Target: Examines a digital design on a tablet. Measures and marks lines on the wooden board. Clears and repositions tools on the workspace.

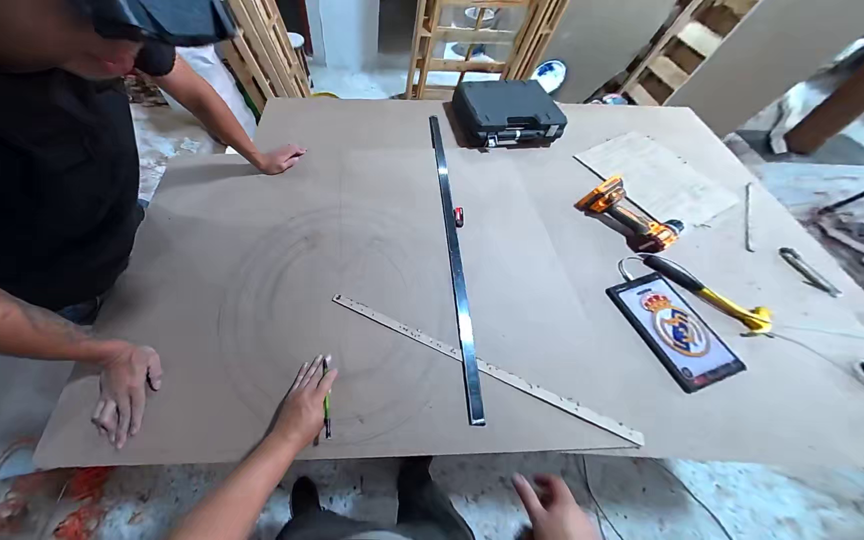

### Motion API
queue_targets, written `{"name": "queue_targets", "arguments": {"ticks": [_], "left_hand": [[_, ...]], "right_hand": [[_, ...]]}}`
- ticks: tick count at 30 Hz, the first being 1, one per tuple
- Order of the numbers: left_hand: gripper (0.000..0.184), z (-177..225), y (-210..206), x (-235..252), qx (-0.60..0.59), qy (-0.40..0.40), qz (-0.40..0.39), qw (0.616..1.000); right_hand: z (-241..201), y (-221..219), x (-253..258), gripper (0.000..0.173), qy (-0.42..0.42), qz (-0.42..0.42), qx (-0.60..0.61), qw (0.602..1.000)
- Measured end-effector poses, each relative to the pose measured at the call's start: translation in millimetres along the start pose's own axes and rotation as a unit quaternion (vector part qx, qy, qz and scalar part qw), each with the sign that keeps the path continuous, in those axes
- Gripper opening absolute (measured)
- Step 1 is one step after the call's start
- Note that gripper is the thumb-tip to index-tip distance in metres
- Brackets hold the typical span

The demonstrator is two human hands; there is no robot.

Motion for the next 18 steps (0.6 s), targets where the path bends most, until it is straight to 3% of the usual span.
{"name": "queue_targets", "arguments": {"ticks": [2,4,9,14,18], "left_hand": [[0.049,11,2,2,0.017,0.064,-0.026,0.997],[0.051,25,6,7,0.016,0.142,-0.071,0.987],[0.054,79,20,19,-0.103,0.24,-0.063,0.963],[0.056,125,11,9,-0.237,0.224,-0.072,0.943],[0.056,120,35,18,-0.35,0.196,-0.001,0.916]], "right_hand": [[-65,0,44,0.079,0.057,-0.005,-0.082,0.995],[-113,-14,76,0.083,0.059,-0.049,-0.201,0.977],[-165,-37,104,0.063,0.083,-0.12,-0.331,0.932],[-175,-49,103,0.068,0.12,-0.199,-0.283,0.931],[-224,-89,35,0.056,0.193,-0.343,-0.15,0.907]]}}
Point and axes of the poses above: each hand's wrist, its own x-axis towards the middle knuckle, its own y-axis out of the back of the hand, z = x × y, the point moved 8 cm from there along x, towards the middle knuckle, and after that the axes turned 8 degrees about -y, right-handed, at the moved point
